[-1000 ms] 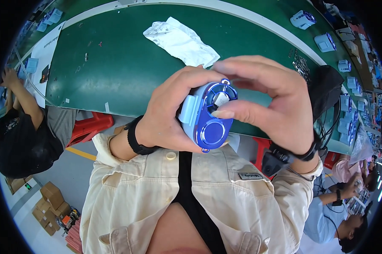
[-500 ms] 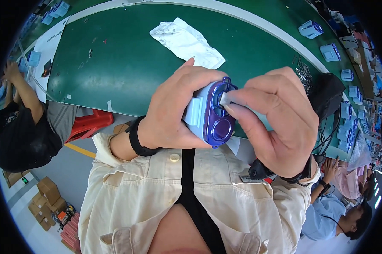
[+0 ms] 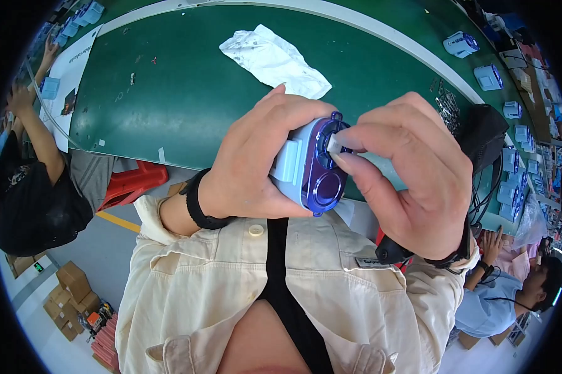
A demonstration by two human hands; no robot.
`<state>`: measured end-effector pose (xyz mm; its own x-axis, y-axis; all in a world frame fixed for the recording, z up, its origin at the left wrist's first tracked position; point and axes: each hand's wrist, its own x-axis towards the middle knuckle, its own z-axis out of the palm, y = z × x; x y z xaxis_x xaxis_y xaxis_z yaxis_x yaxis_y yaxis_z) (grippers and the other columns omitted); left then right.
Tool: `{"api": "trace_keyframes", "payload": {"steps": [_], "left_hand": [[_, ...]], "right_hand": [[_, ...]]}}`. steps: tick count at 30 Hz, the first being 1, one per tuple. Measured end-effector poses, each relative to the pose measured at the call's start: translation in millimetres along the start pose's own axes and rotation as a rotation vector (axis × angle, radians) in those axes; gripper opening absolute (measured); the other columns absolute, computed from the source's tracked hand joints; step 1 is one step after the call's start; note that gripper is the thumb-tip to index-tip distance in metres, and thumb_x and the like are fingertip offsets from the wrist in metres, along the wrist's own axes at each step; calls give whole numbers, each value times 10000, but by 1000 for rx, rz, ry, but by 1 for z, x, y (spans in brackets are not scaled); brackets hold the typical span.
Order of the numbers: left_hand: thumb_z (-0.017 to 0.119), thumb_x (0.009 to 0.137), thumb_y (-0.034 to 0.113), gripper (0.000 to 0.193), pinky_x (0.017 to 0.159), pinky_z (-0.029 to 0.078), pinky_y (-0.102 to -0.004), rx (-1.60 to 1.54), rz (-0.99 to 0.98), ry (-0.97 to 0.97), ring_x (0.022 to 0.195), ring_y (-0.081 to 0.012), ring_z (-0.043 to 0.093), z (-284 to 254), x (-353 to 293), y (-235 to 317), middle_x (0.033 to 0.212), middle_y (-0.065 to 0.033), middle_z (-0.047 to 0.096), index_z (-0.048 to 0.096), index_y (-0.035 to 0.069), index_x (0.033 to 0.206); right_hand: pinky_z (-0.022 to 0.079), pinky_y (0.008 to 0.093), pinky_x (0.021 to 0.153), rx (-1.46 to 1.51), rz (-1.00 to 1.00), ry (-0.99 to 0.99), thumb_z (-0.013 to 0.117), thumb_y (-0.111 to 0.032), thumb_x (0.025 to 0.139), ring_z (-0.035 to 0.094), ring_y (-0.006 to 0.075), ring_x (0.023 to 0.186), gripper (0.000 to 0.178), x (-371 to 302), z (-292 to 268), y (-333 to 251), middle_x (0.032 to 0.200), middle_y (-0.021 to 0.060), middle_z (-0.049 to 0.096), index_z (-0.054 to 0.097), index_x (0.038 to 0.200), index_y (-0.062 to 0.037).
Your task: The person picks up a blue device, wipes it with a cloth, and peels a small white sticker from it by hand. They then place the device back on the conveyor belt and repeat the process with several more devices.
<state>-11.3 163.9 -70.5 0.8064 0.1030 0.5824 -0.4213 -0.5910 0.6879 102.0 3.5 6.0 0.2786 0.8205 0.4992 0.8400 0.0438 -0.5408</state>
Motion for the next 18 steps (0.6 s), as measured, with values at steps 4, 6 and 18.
{"api": "trace_keyframes", "payload": {"steps": [4, 6, 18], "left_hand": [[868, 524, 262, 794, 961, 444, -469, -65, -25, -79, 988, -315, 615, -6, 1, 0, 1107, -104, 625, 528, 73, 1216], [866, 522, 249, 792, 904, 465, -412, -131, -43, -110, 959, -310, 614, -8, 3, 1, 1101, -108, 621, 527, 64, 1213], [894, 536, 259, 792, 872, 476, -373, -295, -93, -171, 956, -275, 614, -5, 6, -4, 1104, -100, 621, 529, 54, 1208]], "right_hand": [[450, 320, 599, 22, -35, -8, 729, 36, 663, 564, 250, 695, 223, -1, 0, 4, 807, 120, 620, 660, 874, 13], [453, 323, 604, 34, -40, -38, 724, 38, 666, 566, 254, 699, 230, -2, -1, 5, 815, 122, 619, 654, 884, 16], [460, 323, 657, 42, -35, -109, 700, 35, 702, 576, 251, 752, 234, -5, -7, 10, 876, 127, 620, 651, 929, 21]]}}
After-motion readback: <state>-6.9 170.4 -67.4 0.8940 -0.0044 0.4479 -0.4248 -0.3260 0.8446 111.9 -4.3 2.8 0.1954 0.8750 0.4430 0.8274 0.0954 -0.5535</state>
